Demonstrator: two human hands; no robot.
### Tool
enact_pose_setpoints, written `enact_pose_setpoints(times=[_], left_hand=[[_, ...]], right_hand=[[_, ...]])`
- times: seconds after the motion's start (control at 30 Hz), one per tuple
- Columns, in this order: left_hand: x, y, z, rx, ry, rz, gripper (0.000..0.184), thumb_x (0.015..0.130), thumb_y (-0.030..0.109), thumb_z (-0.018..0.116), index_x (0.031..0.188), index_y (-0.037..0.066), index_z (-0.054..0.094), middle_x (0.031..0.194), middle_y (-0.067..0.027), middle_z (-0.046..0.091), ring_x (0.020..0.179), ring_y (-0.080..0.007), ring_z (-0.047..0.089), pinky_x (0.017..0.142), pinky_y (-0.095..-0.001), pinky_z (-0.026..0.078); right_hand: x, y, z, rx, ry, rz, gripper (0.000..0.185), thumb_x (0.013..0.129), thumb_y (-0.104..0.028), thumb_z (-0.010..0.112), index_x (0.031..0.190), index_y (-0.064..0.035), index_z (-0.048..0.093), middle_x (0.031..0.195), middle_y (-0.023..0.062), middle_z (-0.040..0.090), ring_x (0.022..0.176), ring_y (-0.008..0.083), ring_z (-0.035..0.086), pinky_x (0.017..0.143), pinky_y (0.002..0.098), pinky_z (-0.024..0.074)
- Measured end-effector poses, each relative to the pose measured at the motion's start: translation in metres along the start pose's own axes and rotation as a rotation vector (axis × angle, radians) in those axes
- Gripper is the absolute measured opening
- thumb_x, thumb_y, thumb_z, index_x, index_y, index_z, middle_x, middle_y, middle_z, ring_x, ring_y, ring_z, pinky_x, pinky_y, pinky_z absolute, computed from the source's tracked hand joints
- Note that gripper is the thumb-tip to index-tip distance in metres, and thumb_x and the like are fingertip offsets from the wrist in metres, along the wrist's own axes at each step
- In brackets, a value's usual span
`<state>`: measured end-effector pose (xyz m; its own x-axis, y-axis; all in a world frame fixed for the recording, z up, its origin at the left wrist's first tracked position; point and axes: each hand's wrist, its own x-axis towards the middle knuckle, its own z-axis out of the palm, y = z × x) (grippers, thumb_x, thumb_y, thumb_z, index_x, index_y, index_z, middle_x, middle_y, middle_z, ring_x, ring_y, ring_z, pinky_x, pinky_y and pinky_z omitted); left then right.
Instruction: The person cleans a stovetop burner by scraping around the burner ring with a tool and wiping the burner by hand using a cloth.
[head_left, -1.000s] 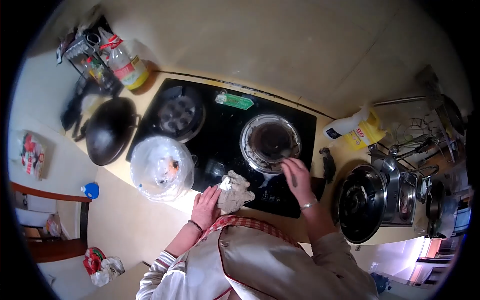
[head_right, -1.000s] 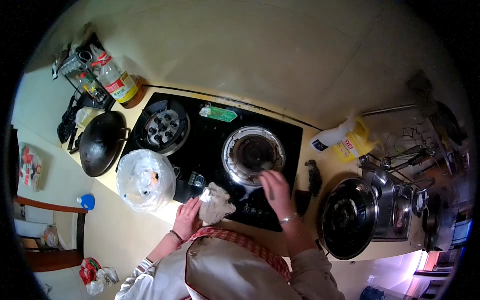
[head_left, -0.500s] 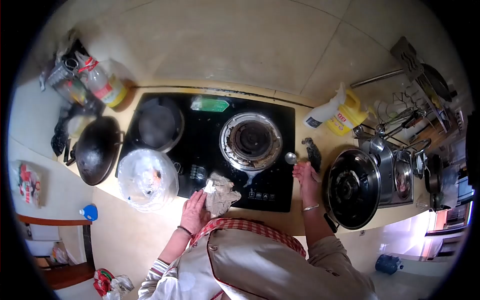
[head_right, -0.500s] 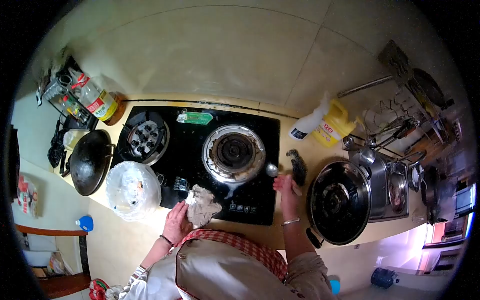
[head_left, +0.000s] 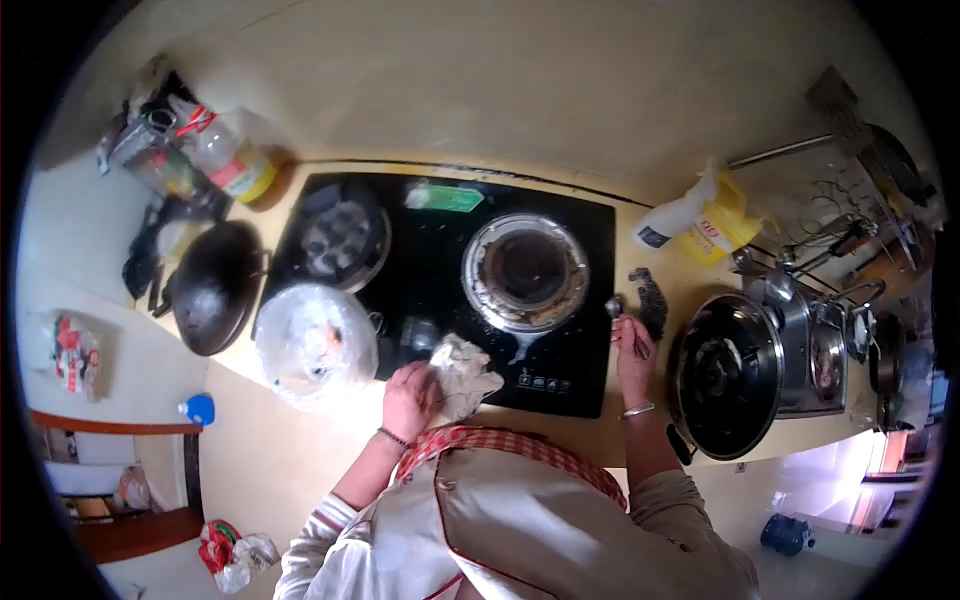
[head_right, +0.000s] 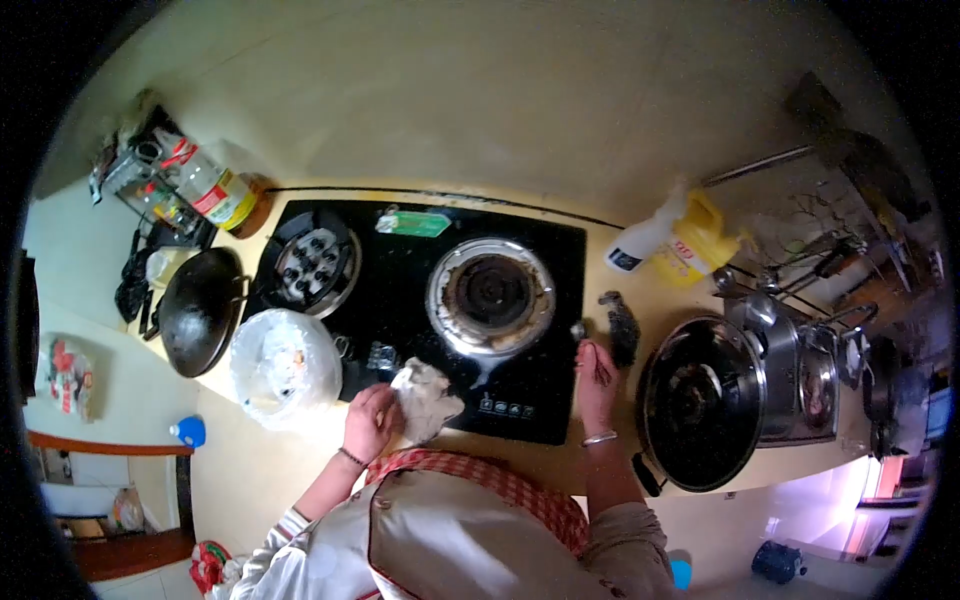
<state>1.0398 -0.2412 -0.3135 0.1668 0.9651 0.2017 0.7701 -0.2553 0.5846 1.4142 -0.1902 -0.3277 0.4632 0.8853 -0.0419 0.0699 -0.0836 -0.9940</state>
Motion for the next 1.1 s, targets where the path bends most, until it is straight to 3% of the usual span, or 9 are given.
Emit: enact_pose_setpoints(times=[0.13,0.27,0.43,0.57,0.73,0.87,0.97,1.0,1.1], left_hand=[[0.024,0.006,0.004,-0.06,0.109,0.031,0.033,0.079,0.009,0.062,0.111,0.004,0.059,0.105,-0.017,0.062,0.098,-0.0354,0.057,0.087,-0.0415,0.047],[0.039,0.016,0.007,-0.151,-0.017,-0.139,0.049,0.079,0.011,0.063,0.126,0.008,0.049,0.097,-0.0165,0.062,0.091,-0.0362,0.058,0.081,-0.042,0.048],[0.043,0.013,0.019,-0.002,-0.101,-0.18,0.046,0.082,0.02,0.062,0.126,0.016,0.051,0.098,-0.0132,0.061,0.092,-0.0313,0.06,0.078,-0.0402,0.05],[0.039,0.007,0.023,0.032,-0.145,-0.152,0.042,0.082,0.019,0.062,0.123,0.017,0.055,0.101,-0.0116,0.061,0.093,-0.0309,0.059,0.079,-0.0388,0.051],[0.034,0.021,0.01,0.087,-0.147,0.005,0.043,0.079,0.015,0.063,0.122,0.017,0.058,0.107,-0.0097,0.058,0.098,-0.029,0.056,0.081,-0.0375,0.05],[0.031,0.022,0.008,0.119,-0.192,-0.014,0.042,0.078,0.014,0.064,0.12,0.016,0.059,0.108,-0.0105,0.059,0.098,-0.0293,0.057,0.082,-0.0376,0.05],[0.028,0.022,0.006,0.084,-0.174,-0.02,0.041,0.078,0.013,0.065,0.119,0.016,0.06,0.109,-0.0116,0.059,0.098,-0.0309,0.057,0.082,-0.0383,0.05],[0.026,0.021,0.004,0.041,-0.165,-0.02,0.04,0.078,0.013,0.065,0.118,0.015,0.06,0.11,-0.0115,0.059,0.098,-0.0311,0.057,0.083,-0.0382,0.05],[0.03,0.028,-0.011,-0.112,-0.037,-0.029,0.05,0.074,0.009,0.068,0.123,0.011,0.055,0.117,-0.0141,0.055,0.106,-0.033,0.054,0.091,-0.0383,0.046]], right_hand=[[0.015,0.015,-0.007,-0.727,-0.076,-0.605,0.016,0.088,-0.007,0.057,0.103,-0.0056,0.065,0.104,0.0129,0.062,0.092,0.0305,0.058,0.081,0.0383,0.0462],[0.014,0.028,-0.016,-0.996,-0.148,-0.629,0.025,0.084,-0.002,0.058,0.106,-0.0086,0.065,0.109,0.0119,0.061,0.106,0.032,0.053,0.09,0.045,0.0406],[0.008,0.02,-0.026,-1.111,-0.274,-0.558,0.033,0.084,-0.001,0.054,0.114,-0.0088,0.062,0.116,0.0119,0.057,0.114,0.0306,0.046,0.095,0.0462,0.0353],[-0.003,-0.005,-0.001,-0.962,-0.229,-0.568,0.023,0.087,-0.009,0.055,0.108,-0.0062,0.063,0.111,0.0132,0.058,0.104,0.0339,0.051,0.09,0.0457,0.0403],[-0.031,-0.035,0.084,-0.507,-0.594,-0.393,0.016,0.085,-0.012,0.063,0.098,-0.0036,0.065,0.093,0.0112,0.064,0.089,0.0256,0.061,0.077,0.0331,0.0488],[-0.041,-0.044,0.164,-0.463,-0.718,-0.531,0.016,0.084,-0.017,0.066,0.097,-0.0074,0.066,0.094,0.0103,0.06,0.085,0.0246,0.061,0.074,0.0331,0.0488],[-0.039,-0.039,0.197,-0.791,-0.815,-0.555,0.017,0.08,-0.024,0.068,0.089,-0.0093,0.067,0.099,0.0091,0.056,0.085,0.0311,0.06,0.075,0.0418,0.0497],[-0.036,-0.035,0.201,-0.762,-0.811,-0.647,0.014,0.082,-0.016,0.066,0.094,-0.0096,0.066,0.097,0.0106,0.057,0.082,0.0273,0.06,0.073,0.0384,0.0488],[-0.036,-0.037,0.196,-0.311,-0.714,-0.429,0.014,0.083,-0.009,0.064,0.097,-0.0051,0.065,0.09,0.0098,0.064,0.08,0.0245,0.063,0.071,0.0343,0.0505]])
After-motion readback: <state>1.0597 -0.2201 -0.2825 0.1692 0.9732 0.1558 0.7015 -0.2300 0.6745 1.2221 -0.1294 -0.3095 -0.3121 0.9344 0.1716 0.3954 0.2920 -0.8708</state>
